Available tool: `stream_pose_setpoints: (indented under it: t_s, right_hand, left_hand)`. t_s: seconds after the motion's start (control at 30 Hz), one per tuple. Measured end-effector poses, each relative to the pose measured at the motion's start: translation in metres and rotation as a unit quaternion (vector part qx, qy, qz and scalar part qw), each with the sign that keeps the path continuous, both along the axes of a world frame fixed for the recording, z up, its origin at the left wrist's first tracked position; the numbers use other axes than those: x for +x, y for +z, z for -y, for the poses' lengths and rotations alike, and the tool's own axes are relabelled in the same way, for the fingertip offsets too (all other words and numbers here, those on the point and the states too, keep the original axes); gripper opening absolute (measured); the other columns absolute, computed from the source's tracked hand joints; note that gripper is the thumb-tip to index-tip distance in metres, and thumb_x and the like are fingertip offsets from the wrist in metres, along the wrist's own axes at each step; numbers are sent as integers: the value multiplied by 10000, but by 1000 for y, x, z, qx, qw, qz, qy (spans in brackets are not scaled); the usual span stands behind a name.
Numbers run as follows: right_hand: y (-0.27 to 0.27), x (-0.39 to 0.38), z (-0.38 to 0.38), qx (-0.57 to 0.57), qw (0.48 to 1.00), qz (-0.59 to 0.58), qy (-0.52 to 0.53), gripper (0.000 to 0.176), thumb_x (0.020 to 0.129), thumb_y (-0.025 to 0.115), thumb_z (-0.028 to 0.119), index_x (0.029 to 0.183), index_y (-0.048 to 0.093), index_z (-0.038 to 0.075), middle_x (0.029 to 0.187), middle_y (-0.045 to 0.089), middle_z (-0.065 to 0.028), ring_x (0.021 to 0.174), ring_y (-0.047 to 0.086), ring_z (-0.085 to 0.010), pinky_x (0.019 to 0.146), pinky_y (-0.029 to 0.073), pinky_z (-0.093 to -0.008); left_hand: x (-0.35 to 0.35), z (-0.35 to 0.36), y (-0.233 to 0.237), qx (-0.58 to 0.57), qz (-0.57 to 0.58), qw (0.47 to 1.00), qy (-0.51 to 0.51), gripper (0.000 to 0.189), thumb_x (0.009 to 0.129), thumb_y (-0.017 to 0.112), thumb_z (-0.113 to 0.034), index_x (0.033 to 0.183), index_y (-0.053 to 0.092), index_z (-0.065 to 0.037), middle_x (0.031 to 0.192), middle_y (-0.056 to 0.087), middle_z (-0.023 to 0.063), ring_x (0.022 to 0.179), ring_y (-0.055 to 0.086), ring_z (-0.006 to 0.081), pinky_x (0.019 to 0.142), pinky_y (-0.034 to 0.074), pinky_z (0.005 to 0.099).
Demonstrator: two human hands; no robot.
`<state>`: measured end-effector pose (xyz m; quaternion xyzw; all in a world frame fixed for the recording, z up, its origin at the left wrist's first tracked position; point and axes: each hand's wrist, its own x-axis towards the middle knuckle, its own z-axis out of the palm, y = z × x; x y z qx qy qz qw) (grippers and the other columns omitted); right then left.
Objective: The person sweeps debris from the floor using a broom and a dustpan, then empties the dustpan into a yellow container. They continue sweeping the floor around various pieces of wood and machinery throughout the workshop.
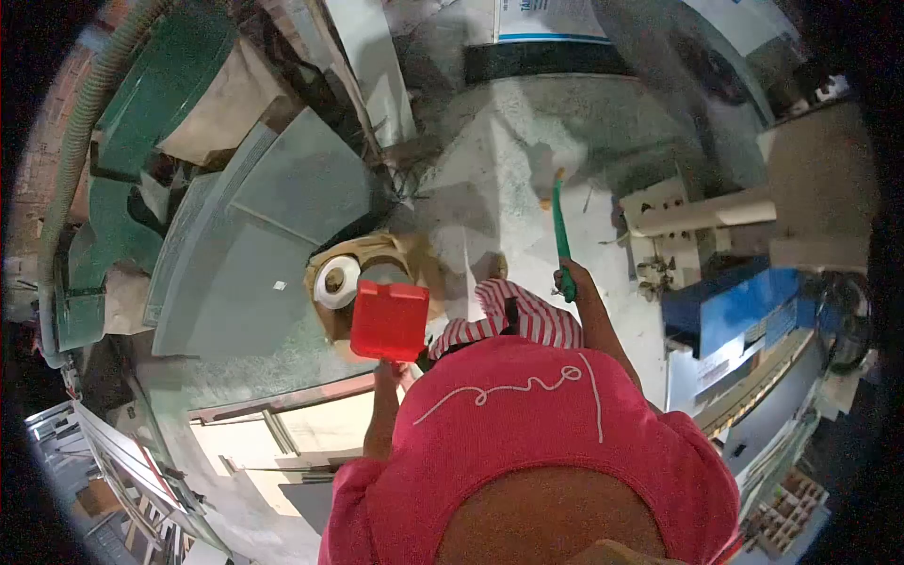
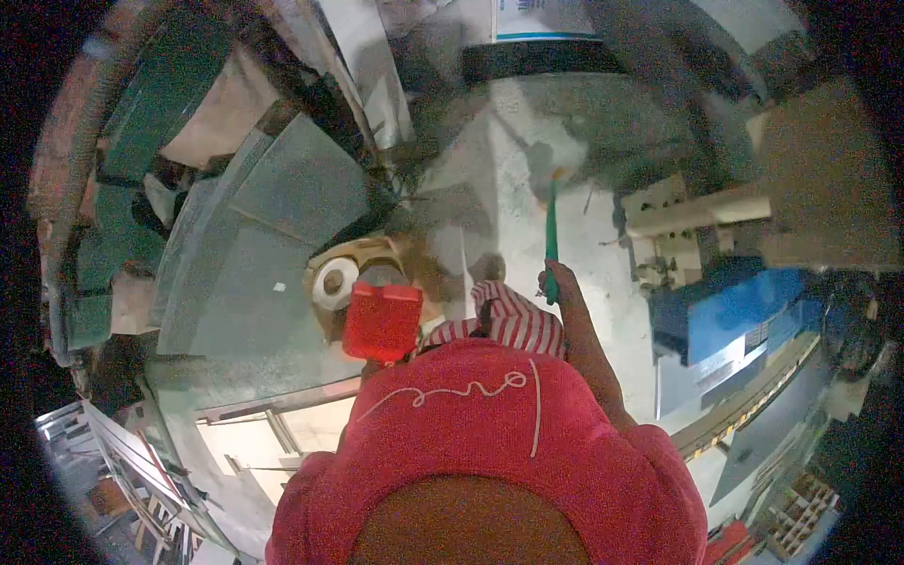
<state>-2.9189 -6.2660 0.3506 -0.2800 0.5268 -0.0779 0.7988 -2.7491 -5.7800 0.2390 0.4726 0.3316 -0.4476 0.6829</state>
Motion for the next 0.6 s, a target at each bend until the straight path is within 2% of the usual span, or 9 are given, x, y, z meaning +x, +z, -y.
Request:
stream_pose_setpoints:
  t_s: [0.03, 0.1, 0.2, 0.27, 0.3, 0.33, 0.4, 0.47, 0.6]
  right_hand:
    - [0, 3, 21, 37, 999, 27, 4, 183, 790, 479, 244, 813, 357, 110, 503, 419, -39, 364, 401, -130, 332, 390, -243]
    - [14, 16, 54, 56, 996, 69, 9, 188, 790, 485, 246, 817, 342, 127, 510, 391, -29, 379, 386, -109, 338, 396, -222]
    - [24, 33, 84, 168, 972, 163, -25, 199, 781, 506, 228, 814, 342, 119, 555, 424, -44, 410, 415, -103, 347, 401, -209]
    - [28, 44, 98, 185, 969, 147, 78, 212, 769, 528, 196, 828, 343, 111, 611, 448, -55, 443, 439, -98, 360, 406, -194]
    - [35, 52, 95, 77, 993, 39, 79, 210, 772, 523, 191, 861, 352, 106, 635, 459, -58, 452, 451, -100, 372, 417, -203]
    - [37, 58, 98, 77, 991, 37, 100, 209, 778, 512, 190, 888, 355, 106, 624, 452, -53, 445, 440, -95, 369, 411, -207]
    - [38, 73, 111, 76, 990, 38, 116, 212, 784, 501, 190, 914, 357, 106, 613, 444, -48, 439, 429, -90, 365, 406, -211]
    - [37, 90, 123, -6, 983, 5, 183, 221, 791, 484, 182, 950, 350, 107, 596, 425, -35, 429, 403, -80, 351, 385, -214]
    - [35, 138, 137, -11, 981, 15, 195, 246, 788, 481, 169, 984, 347, 105, 586, 421, -21, 425, 393, -78, 344, 371, -208]
  left_hand:
    - [10, 12, -21, 55, -41, 996, 60, 265, 818, 365, -299, 631, 392, -113, 510, 383, 34, 398, 371, 171, 363, 325, 282]
    - [31, 59, 16, -27, 36, 999, 6, 269, 809, 361, -279, 610, 408, -104, 504, 385, 39, 399, 386, 182, 370, 337, 287]
    - [69, 129, 16, -4, 63, 997, 54, 253, 799, 397, -282, 646, 440, -86, 506, 389, 46, 426, 412, 194, 415, 366, 299]
    - [93, 177, 36, 2, 35, 997, 63, 240, 790, 420, -286, 665, 452, -84, 514, 395, 47, 447, 425, 199, 443, 376, 303]
    - [104, 196, 41, 5, 12, 997, 72, 229, 781, 443, -289, 684, 465, -82, 522, 401, 48, 467, 438, 203, 472, 386, 308]
    - [114, 210, 39, 3, 12, 998, 70, 229, 781, 443, -289, 684, 465, -82, 522, 401, 48, 467, 438, 203, 472, 386, 308]
    - [140, 232, 21, -128, 17, 989, 76, 217, 772, 467, -295, 700, 469, -91, 543, 431, 46, 490, 451, 187, 491, 392, 312]
    - [164, 260, 17, -114, 25, 989, 90, 215, 770, 473, -300, 704, 471, -96, 550, 445, 50, 493, 458, 186, 489, 395, 316]
    - [227, 308, 38, -70, 48, 995, 47, 218, 754, 514, -303, 700, 472, -96, 542, 443, 51, 492, 461, 178, 482, 395, 312]
